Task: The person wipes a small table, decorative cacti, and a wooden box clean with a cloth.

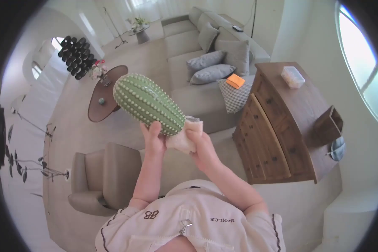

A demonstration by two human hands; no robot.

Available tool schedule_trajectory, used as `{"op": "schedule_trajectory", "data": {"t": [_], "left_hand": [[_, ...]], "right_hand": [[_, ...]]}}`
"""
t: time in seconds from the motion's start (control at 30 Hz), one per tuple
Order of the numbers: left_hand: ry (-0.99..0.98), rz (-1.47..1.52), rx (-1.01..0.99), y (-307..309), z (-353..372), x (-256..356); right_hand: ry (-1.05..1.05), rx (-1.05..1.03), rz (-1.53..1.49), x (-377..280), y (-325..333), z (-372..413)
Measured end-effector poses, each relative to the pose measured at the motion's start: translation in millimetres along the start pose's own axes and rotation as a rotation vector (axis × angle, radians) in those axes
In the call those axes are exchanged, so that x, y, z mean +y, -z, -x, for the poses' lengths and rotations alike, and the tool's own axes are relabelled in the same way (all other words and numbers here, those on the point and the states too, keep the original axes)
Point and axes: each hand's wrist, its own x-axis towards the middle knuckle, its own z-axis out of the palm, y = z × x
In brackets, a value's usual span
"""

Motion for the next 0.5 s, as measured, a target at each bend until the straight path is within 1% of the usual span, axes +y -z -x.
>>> {"op": "schedule_trajectory", "data": {"t": [0.1,0.2,0.3,0.4,0.5], "left_hand": [[0.005,-0.166,-0.048,3.8,-2.3,-1.0],[0.006,-0.301,0.005,4.1,-4.3,-3.9],[0.040,-0.266,-0.073,-5.3,-10.4,-12.9],[0.077,-0.146,-0.235,-32.1,-13.9,-28.4],[0.172,-0.175,-0.345,-57.6,-13.3,-56.8]], "right_hand": [[0.001,-0.015,0.002,-6.3,-3.6,1.9],[0.014,0.003,-0.017,-7.8,13.8,-2.2],[0.112,0.155,-0.048,-24.8,31.5,4.9],[0.156,0.292,-0.068,-31.6,60.5,11.3],[0.199,0.305,-0.056,-47.6,77.6,32.4]]}}
